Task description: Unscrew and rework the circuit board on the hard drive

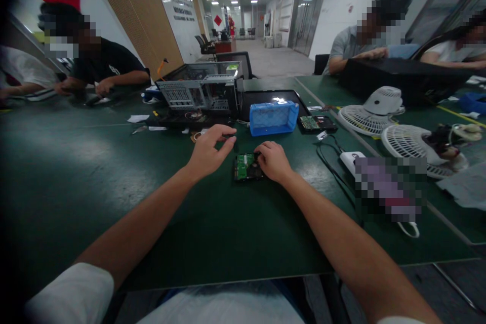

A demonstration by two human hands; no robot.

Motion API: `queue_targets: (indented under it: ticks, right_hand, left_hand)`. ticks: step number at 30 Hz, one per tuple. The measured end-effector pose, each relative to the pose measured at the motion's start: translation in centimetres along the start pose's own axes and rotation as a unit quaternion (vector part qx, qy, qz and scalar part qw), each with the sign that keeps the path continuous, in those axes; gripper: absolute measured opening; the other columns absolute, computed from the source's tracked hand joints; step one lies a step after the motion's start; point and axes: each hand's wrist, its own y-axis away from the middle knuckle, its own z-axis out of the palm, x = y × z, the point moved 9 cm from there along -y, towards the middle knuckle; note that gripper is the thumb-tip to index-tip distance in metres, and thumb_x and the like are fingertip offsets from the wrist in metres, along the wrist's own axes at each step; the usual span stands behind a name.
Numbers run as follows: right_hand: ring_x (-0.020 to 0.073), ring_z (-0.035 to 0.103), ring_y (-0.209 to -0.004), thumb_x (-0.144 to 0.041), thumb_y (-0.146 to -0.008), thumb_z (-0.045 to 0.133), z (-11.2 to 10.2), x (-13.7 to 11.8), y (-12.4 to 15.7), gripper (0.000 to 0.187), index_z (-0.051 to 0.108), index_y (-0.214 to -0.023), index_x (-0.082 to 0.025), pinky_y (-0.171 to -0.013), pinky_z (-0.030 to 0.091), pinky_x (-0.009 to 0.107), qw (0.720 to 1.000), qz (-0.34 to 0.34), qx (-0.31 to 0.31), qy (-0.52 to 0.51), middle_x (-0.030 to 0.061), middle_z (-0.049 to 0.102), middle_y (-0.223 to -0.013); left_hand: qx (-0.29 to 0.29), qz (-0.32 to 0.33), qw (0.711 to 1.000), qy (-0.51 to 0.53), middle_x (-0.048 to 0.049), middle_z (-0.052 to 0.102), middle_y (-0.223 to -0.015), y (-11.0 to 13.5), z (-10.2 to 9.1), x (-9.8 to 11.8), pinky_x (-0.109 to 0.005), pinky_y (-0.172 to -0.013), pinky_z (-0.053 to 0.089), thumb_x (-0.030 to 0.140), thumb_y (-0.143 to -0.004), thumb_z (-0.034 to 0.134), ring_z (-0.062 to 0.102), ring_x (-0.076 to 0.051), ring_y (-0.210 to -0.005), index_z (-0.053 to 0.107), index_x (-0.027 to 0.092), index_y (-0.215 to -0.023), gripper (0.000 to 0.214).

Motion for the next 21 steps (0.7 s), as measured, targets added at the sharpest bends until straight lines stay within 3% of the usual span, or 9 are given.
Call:
queue_targets:
  ticks: [9, 21]
  right_hand:
    - [0.0265, 0.063, -0.106, -0.005, -0.082, 0.054, -0.49, -0.73, 0.09, 0.03, 0.078, -0.089, -0.021, -0.099, 0.043, 0.044, 0.998, -0.049, 0.011, -0.035, 0.0096, 0.071, -0.112]
    - [0.0267, 0.061, -0.11, -0.002, -0.08, 0.053, -0.04, -0.48, -0.02, 0.038, 0.081, -0.095, -0.023, -0.101, 0.042, 0.044, 0.999, -0.026, -0.024, -0.022, 0.0085, 0.071, -0.116]
  left_hand:
    - [0.005, 0.001, 1.0, -0.001, -0.0061, 0.068, -0.109, -0.25, -0.43, 0.25, -0.032, -0.083, 0.061, 0.024, -0.098, 0.061, 0.066, -0.019, -0.101, 0.066, 0.02, -0.111, 0.014]
    - [0.015, -0.009, 1.0, 0.001, -0.0057, 0.067, -0.107, -0.24, -0.59, 0.02, -0.032, -0.08, 0.06, 0.028, -0.096, 0.067, 0.066, -0.018, -0.096, 0.069, 0.021, -0.107, 0.014]
